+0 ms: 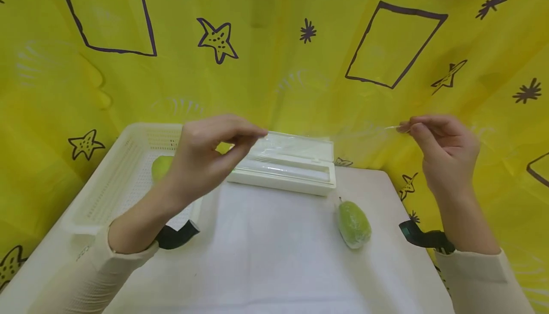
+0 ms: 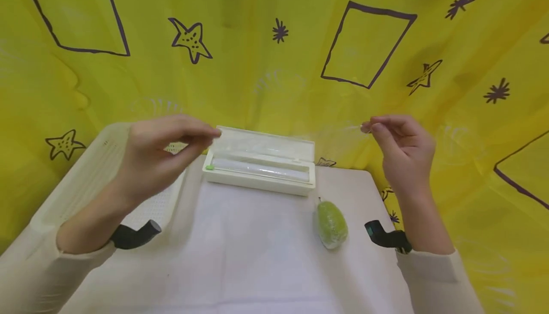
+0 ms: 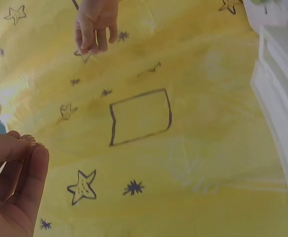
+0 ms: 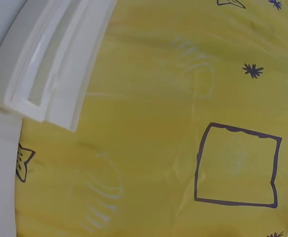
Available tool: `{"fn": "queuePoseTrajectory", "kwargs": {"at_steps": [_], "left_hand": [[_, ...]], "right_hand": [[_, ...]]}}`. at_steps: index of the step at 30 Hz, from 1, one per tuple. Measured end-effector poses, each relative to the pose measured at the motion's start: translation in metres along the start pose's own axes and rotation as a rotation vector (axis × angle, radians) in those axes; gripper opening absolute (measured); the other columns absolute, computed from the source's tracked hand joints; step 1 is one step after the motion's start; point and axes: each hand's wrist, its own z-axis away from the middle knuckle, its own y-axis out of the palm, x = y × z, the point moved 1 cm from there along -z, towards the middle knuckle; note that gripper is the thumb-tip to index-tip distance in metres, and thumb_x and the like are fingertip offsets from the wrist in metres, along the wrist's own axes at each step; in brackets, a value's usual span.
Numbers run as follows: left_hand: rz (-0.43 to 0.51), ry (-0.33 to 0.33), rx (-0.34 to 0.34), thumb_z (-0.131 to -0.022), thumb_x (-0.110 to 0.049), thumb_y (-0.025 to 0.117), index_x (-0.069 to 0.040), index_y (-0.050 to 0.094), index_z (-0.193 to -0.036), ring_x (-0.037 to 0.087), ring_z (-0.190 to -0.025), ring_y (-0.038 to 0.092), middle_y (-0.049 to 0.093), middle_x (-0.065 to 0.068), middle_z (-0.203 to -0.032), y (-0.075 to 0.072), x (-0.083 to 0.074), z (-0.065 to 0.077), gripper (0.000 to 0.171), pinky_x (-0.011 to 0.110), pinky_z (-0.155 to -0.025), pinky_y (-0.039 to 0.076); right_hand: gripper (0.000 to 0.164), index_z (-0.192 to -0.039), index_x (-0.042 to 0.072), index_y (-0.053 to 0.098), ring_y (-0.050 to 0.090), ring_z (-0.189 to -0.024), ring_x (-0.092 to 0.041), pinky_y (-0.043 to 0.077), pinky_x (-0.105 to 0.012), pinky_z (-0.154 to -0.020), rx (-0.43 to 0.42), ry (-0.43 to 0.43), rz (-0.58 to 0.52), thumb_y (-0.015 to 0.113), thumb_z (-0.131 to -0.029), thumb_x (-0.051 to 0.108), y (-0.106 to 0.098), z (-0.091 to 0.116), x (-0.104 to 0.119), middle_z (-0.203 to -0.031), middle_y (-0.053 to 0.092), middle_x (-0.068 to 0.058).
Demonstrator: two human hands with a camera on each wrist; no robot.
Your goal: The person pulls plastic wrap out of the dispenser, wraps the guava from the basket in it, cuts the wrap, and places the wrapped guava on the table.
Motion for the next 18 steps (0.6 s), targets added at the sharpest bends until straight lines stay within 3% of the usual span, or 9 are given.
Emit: {"fn": "queuePoseTrajectory", "kwargs": {"at_steps": [3, 8, 13, 18], "left_hand": [[0.059, -0.005, -0.004, -0.085, 0.011, 0.068, -0.003, 0.076, -0.095, 0.014, -0.081, 0.070, 0.075, 0.005, -0.091, 0.006, -0.011, 0.012, 0.019, 0.020, -0.075, 0.056], [0.076, 0.084, 0.019, -0.092, 0.002, 0.065, -0.004, 0.075, -0.098, 0.016, -0.085, 0.071, 0.075, 0.004, -0.093, 0.012, -0.026, 0.039, 0.014, 0.022, -0.078, 0.056], [0.169, 0.163, 0.091, -0.097, -0.002, 0.058, -0.003, 0.074, -0.101, 0.014, -0.085, 0.070, 0.074, 0.005, -0.093, 0.022, -0.033, 0.081, 0.016, 0.021, -0.077, 0.056], [0.302, 0.147, 0.166, -0.094, 0.004, 0.061, -0.003, 0.072, -0.102, 0.009, -0.088, 0.070, 0.073, 0.005, -0.093, 0.043, -0.033, 0.127, 0.015, 0.017, -0.078, 0.055]], "right_hand": [[0.018, -0.099, -0.030, 0.056, 0.072, -0.084, -0.024, 0.057, -0.026, -0.086, 0.025, -0.037, -0.016, 0.060, -0.090, -0.015, -0.006, 0.011, 0.004, -0.092, 0.074, -0.019], [0.013, -0.097, -0.032, 0.055, 0.072, -0.087, -0.030, 0.058, -0.030, -0.086, 0.145, -0.077, -0.234, 0.057, -0.088, -0.022, -0.013, 0.041, 0.010, -0.095, 0.071, -0.027], [0.013, -0.099, -0.032, 0.055, 0.072, -0.092, -0.032, 0.057, -0.031, -0.089, 0.252, -0.098, -0.351, 0.052, -0.088, -0.026, -0.014, 0.077, 0.016, -0.100, 0.069, -0.031], [0.012, -0.097, -0.033, 0.055, 0.070, -0.095, -0.034, 0.057, -0.032, -0.090, 0.295, -0.138, -0.372, 0.050, -0.089, -0.025, -0.015, 0.102, 0.017, -0.102, 0.067, -0.033]]}}
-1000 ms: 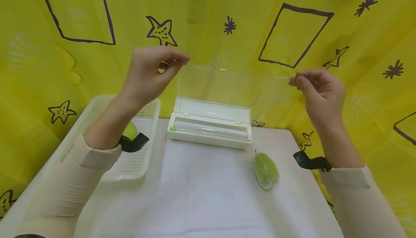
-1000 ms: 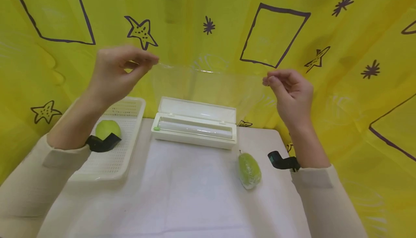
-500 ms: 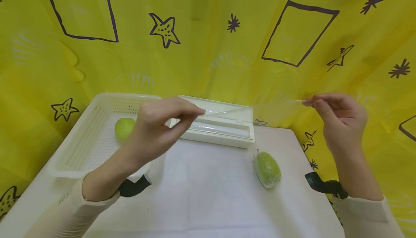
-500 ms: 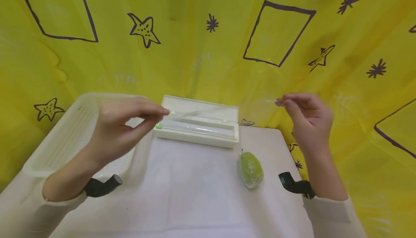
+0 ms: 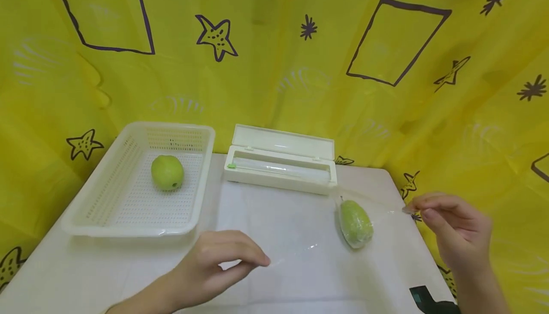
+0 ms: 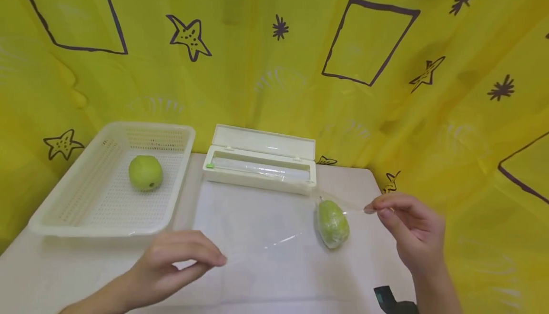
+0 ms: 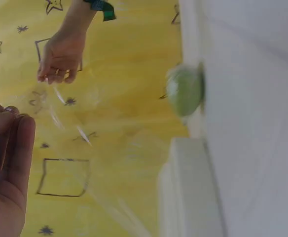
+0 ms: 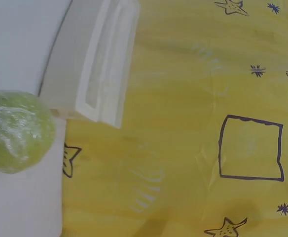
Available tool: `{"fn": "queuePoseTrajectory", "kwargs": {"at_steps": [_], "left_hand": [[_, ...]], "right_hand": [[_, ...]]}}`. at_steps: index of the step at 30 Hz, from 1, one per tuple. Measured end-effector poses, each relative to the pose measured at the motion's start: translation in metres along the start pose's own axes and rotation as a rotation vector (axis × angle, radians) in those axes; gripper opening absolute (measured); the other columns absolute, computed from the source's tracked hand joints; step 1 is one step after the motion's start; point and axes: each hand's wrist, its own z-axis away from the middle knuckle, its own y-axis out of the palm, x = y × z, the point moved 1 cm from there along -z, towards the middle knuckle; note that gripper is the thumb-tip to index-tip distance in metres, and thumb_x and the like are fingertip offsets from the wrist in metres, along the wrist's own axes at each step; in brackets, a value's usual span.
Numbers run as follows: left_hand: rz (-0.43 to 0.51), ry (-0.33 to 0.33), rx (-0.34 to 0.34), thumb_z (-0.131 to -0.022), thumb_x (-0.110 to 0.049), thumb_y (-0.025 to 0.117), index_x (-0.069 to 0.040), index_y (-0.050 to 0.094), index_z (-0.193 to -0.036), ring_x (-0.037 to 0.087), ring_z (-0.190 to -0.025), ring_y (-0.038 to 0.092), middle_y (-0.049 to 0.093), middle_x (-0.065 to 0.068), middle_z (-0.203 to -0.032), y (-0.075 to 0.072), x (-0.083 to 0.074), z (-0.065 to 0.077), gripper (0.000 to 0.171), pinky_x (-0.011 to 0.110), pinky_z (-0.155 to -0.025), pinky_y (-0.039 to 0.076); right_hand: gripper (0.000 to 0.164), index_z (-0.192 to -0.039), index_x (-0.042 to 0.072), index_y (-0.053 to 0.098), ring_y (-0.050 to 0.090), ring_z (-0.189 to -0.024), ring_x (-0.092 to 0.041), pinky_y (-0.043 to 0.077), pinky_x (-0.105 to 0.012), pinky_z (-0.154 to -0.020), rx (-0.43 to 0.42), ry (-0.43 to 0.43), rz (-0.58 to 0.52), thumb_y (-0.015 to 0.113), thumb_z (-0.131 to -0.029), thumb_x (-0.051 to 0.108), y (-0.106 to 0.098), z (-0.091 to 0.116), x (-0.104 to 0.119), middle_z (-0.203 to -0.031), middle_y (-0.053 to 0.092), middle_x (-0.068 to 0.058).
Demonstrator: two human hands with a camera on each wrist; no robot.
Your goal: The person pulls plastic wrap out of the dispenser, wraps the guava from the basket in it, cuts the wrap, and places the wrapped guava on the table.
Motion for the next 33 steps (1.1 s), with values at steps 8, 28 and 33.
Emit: {"fn": "queuePoseTrajectory", "kwargs": {"at_steps": [8, 28, 33], "left_hand": [[0.222, -0.120, 0.016, -0.088, 0.012, 0.063, -0.001, 0.070, -0.102, 0.010, -0.086, 0.069, 0.073, 0.009, -0.092, 0.037, 0.008, 0.054, 0.021, 0.017, -0.076, 0.056], [0.004, -0.387, 0.117, -0.086, 0.006, 0.070, -0.018, 0.072, -0.106, 0.004, -0.088, 0.068, 0.074, -0.005, -0.098, 0.036, 0.021, 0.119, 0.031, 0.012, -0.080, 0.051], [0.107, -0.419, 0.175, -0.085, 0.008, 0.069, -0.014, 0.072, -0.105, 0.001, -0.087, 0.066, 0.074, -0.004, -0.097, 0.044, 0.018, 0.134, 0.030, 0.011, -0.079, 0.051]], "right_hand": [[0.013, -0.097, -0.032, 0.054, 0.065, -0.098, -0.035, 0.052, -0.034, -0.095, 0.058, 0.017, -0.026, 0.047, -0.089, -0.025, 0.011, 0.028, 0.004, -0.101, 0.066, -0.033], [0.038, -0.096, -0.006, 0.064, 0.058, -0.080, -0.017, 0.047, -0.027, -0.074, 0.118, 0.291, 0.317, 0.048, -0.073, -0.033, 0.027, 0.132, -0.042, -0.087, 0.065, -0.010], [0.040, -0.098, -0.002, 0.064, 0.057, -0.074, -0.014, 0.045, -0.028, -0.063, 0.187, 0.306, 0.324, 0.052, -0.072, -0.031, 0.030, 0.143, -0.048, -0.084, 0.063, -0.006]]}}
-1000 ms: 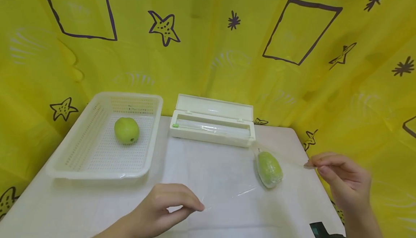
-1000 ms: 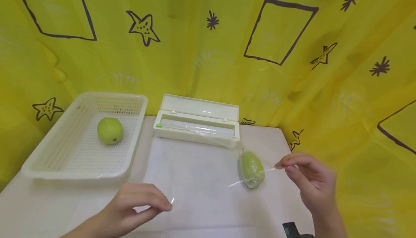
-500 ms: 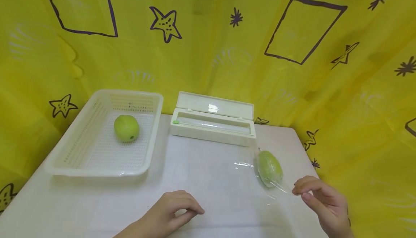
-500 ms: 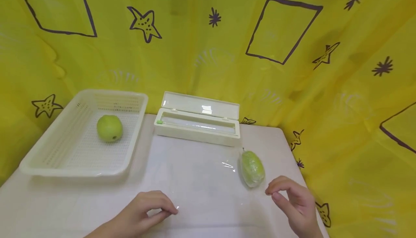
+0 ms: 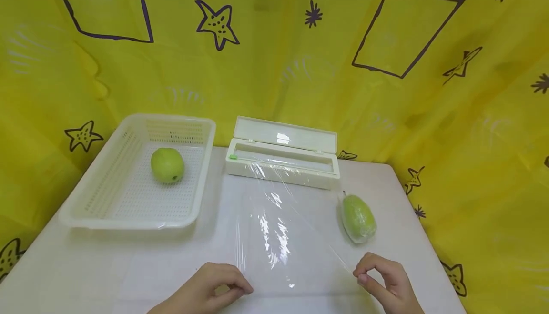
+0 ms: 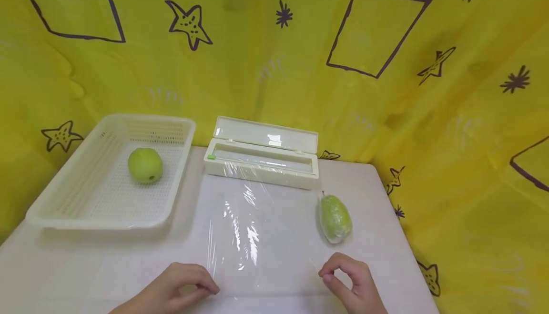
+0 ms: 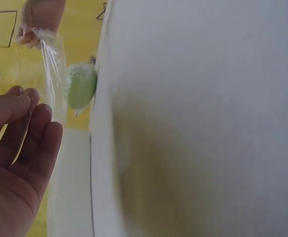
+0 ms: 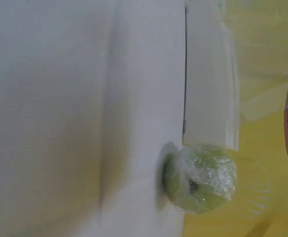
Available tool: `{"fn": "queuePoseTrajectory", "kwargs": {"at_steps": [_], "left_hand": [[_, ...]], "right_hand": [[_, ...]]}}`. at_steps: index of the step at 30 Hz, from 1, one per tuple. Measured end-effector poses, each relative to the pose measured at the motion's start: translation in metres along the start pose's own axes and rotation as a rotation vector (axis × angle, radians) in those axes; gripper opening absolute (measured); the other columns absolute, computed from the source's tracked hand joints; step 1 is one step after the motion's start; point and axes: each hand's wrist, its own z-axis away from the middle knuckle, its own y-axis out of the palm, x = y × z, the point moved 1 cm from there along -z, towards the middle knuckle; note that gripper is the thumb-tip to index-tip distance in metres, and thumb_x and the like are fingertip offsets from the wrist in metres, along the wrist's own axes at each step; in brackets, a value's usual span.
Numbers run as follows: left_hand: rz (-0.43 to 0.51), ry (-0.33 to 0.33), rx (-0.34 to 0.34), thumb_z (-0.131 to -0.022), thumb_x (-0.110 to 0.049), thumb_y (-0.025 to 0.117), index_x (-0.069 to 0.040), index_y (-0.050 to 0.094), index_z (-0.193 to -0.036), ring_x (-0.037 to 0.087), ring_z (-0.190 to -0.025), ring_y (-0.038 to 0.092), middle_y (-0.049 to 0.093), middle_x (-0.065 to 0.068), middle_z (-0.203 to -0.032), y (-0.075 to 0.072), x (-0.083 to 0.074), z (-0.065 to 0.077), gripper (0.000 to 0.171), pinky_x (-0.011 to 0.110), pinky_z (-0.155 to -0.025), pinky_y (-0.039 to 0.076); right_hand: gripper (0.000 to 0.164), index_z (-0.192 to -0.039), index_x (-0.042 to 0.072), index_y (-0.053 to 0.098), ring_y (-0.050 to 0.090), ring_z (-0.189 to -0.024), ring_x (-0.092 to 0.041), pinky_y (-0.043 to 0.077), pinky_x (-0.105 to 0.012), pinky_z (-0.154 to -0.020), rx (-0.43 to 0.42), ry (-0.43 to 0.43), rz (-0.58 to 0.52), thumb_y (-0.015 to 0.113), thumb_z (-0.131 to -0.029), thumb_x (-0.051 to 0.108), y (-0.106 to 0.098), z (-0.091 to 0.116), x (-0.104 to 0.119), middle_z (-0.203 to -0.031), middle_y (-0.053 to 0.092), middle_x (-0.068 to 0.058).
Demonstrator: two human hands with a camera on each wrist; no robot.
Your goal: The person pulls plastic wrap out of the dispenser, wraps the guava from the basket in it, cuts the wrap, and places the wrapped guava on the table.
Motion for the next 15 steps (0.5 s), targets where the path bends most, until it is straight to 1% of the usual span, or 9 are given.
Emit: {"fn": "queuePoseTrajectory", "kwargs": {"at_steps": [3, 5, 8, 10, 11, 13, 15], "left_hand": [[0.026, -0.008, 0.012, -0.085, 0.007, 0.069, -0.014, 0.072, -0.105, 0.001, -0.089, 0.066, 0.074, -0.005, -0.098, 0.009, 0.003, 0.002, 0.029, 0.012, -0.081, 0.052], [0.042, -0.011, 0.017, -0.086, 0.007, 0.069, -0.014, 0.072, -0.105, 0.001, -0.090, 0.066, 0.074, -0.004, -0.099, 0.015, 0.004, 0.001, 0.028, 0.013, -0.082, 0.052], [0.019, -0.005, 0.025, -0.087, 0.005, 0.069, -0.015, 0.072, -0.105, -0.001, -0.091, 0.065, 0.074, -0.006, -0.098, 0.021, 0.006, -0.002, 0.028, 0.012, -0.082, 0.051], [-0.020, 0.002, 0.035, -0.086, 0.003, 0.071, -0.017, 0.072, -0.105, -0.003, -0.092, 0.064, 0.073, -0.008, -0.099, 0.024, 0.006, -0.004, 0.027, 0.010, -0.083, 0.049], [-0.047, 0.006, 0.038, -0.086, 0.002, 0.071, -0.018, 0.072, -0.105, -0.003, -0.092, 0.064, 0.073, -0.010, -0.099, 0.024, 0.006, -0.004, 0.027, 0.010, -0.084, 0.049], [-0.083, 0.007, 0.045, -0.085, 0.000, 0.072, -0.019, 0.073, -0.104, -0.004, -0.092, 0.064, 0.073, -0.011, -0.098, 0.024, 0.007, -0.004, 0.027, 0.008, -0.084, 0.048], [-0.108, 0.005, 0.052, -0.085, -0.001, 0.073, -0.019, 0.073, -0.104, -0.004, -0.092, 0.063, 0.073, -0.011, -0.098, 0.022, 0.007, -0.004, 0.026, 0.008, -0.084, 0.047]], "right_hand": [[0.038, -0.097, -0.003, 0.064, 0.056, -0.075, -0.013, 0.045, -0.027, -0.063, 0.008, -0.007, 0.019, 0.053, -0.072, -0.030, -0.003, 0.004, 0.001, -0.085, 0.062, -0.005], [0.038, -0.096, -0.003, 0.064, 0.056, -0.077, -0.013, 0.046, -0.026, -0.066, -0.011, 0.016, 0.028, 0.053, -0.072, -0.031, -0.006, 0.008, 0.003, -0.086, 0.063, -0.005], [0.040, -0.097, -0.003, 0.064, 0.056, -0.078, -0.014, 0.047, -0.025, -0.069, -0.034, 0.057, 0.034, 0.052, -0.072, -0.032, -0.008, 0.014, 0.003, -0.085, 0.062, -0.006], [0.043, -0.097, 0.000, 0.065, 0.057, -0.077, -0.012, 0.047, -0.024, -0.070, -0.037, 0.113, 0.074, 0.053, -0.072, -0.033, -0.006, 0.019, 0.002, -0.084, 0.063, -0.006], [0.044, -0.096, 0.002, 0.065, 0.057, -0.076, -0.011, 0.048, -0.024, -0.068, -0.027, 0.127, 0.099, 0.054, -0.072, -0.032, -0.005, 0.021, 0.001, -0.084, 0.063, -0.005], [0.044, -0.096, 0.008, 0.065, 0.058, -0.075, -0.008, 0.048, -0.023, -0.066, -0.001, 0.178, 0.174, 0.058, -0.073, -0.030, -0.002, 0.025, -0.002, -0.083, 0.064, -0.002], [0.044, -0.095, 0.012, 0.065, 0.058, -0.074, -0.006, 0.048, -0.022, -0.063, 0.039, 0.191, 0.251, 0.062, -0.073, -0.027, 0.000, 0.027, -0.007, -0.082, 0.064, 0.002]]}}
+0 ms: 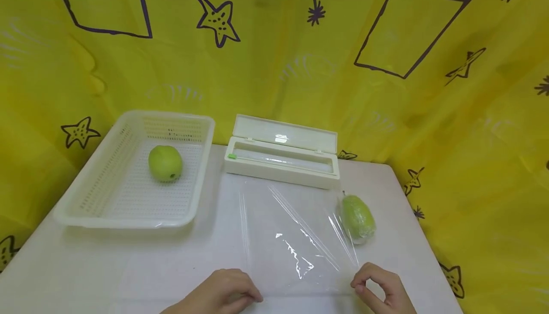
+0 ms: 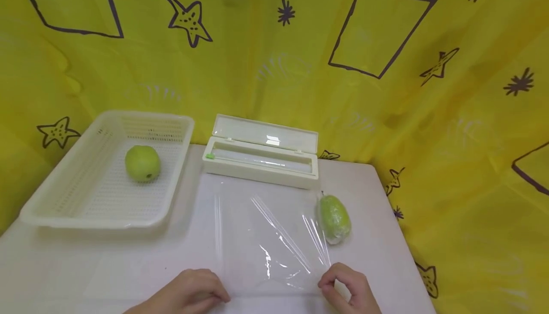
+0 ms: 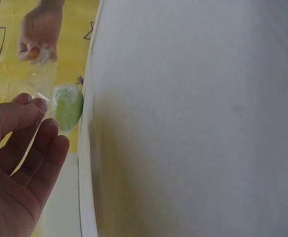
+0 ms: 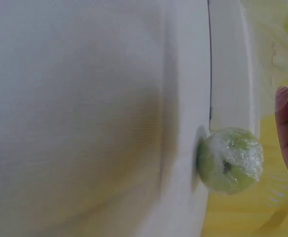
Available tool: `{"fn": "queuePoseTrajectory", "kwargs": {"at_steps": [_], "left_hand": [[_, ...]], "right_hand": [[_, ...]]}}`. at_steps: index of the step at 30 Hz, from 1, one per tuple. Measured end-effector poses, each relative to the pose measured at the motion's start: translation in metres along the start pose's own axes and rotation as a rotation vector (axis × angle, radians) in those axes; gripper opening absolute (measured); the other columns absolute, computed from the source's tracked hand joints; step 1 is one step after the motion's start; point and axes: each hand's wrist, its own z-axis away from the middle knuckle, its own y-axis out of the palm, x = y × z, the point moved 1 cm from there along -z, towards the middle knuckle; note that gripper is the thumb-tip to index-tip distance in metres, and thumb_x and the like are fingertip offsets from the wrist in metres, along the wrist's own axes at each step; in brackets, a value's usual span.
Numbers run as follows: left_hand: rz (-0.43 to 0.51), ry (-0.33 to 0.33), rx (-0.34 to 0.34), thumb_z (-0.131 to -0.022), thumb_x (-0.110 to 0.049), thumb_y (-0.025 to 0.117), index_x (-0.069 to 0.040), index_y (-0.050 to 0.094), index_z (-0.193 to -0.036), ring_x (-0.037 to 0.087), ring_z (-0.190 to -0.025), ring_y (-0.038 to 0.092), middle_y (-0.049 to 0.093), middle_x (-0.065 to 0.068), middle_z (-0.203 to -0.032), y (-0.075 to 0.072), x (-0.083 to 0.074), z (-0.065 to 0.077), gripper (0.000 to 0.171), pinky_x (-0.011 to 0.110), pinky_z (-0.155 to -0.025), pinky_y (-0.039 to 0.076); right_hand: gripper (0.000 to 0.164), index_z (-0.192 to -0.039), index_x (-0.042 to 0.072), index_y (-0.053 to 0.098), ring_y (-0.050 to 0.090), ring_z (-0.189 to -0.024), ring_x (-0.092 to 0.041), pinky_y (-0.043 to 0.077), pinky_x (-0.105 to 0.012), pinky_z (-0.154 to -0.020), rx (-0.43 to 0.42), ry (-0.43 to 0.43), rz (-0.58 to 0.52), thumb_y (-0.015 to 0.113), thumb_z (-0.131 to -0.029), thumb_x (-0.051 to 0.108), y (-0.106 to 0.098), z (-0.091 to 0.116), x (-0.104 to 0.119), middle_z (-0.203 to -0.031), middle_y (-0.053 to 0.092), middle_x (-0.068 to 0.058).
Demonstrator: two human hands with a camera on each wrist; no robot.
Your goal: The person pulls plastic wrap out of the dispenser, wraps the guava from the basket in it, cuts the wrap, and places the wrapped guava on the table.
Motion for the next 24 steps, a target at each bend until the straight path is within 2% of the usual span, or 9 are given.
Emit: {"fn": "queuePoseTrajectory", "kwargs": {"at_steps": [5, 8, 13, 19, 24], "left_hand": [[-0.040, -0.013, 0.024, -0.088, -0.004, 0.072, -0.020, 0.073, -0.104, -0.005, -0.091, 0.062, 0.071, -0.012, -0.097, -0.005, 0.001, 0.004, 0.022, 0.007, -0.084, 0.046], [-0.059, -0.023, 0.037, -0.089, -0.006, 0.071, -0.020, 0.073, -0.103, -0.005, -0.090, 0.062, 0.071, -0.012, -0.096, -0.007, 0.001, 0.007, 0.020, 0.006, -0.083, 0.045], [-0.106, -0.059, 0.048, -0.085, -0.007, 0.075, -0.022, 0.073, -0.100, -0.006, -0.087, 0.061, 0.070, -0.015, -0.093, -0.012, 0.001, 0.014, 0.021, 0.005, -0.083, 0.043], [-0.150, -0.142, 0.062, -0.085, -0.010, 0.075, -0.026, 0.073, -0.099, -0.006, -0.089, 0.061, 0.069, -0.019, -0.095, -0.023, 0.001, 0.024, 0.020, 0.008, -0.082, 0.044], [-0.188, -0.148, 0.070, -0.089, -0.012, 0.072, -0.025, 0.073, -0.099, -0.005, -0.088, 0.061, 0.068, -0.019, -0.096, -0.029, 0.002, 0.028, 0.017, 0.010, -0.083, 0.046]], "right_hand": [[0.044, -0.092, 0.017, 0.065, 0.056, -0.074, -0.002, 0.045, -0.018, -0.063, 0.027, -0.042, 0.132, 0.069, -0.070, -0.021, 0.003, 0.002, -0.008, -0.082, 0.061, 0.010], [0.042, -0.092, 0.020, 0.065, 0.055, -0.075, 0.001, 0.045, -0.015, -0.065, 0.047, -0.005, 0.180, 0.071, -0.073, -0.016, 0.002, 0.001, -0.010, -0.083, 0.061, 0.014], [0.032, -0.094, 0.022, 0.066, 0.058, -0.076, -0.001, 0.048, -0.017, -0.067, 0.168, 0.104, 0.133, 0.069, -0.084, -0.008, 0.004, 0.000, -0.013, -0.084, 0.065, 0.013], [0.019, -0.097, 0.026, 0.068, 0.061, -0.084, -0.003, 0.052, -0.023, -0.073, 0.319, 0.323, 0.076, 0.065, -0.094, 0.008, 0.008, -0.001, -0.016, -0.092, 0.070, 0.013], [0.018, -0.099, 0.030, 0.068, 0.060, -0.089, -0.002, 0.053, -0.023, -0.077, 0.401, 0.375, 0.106, 0.066, -0.094, 0.013, 0.014, -0.002, -0.019, -0.098, 0.067, 0.016]]}}
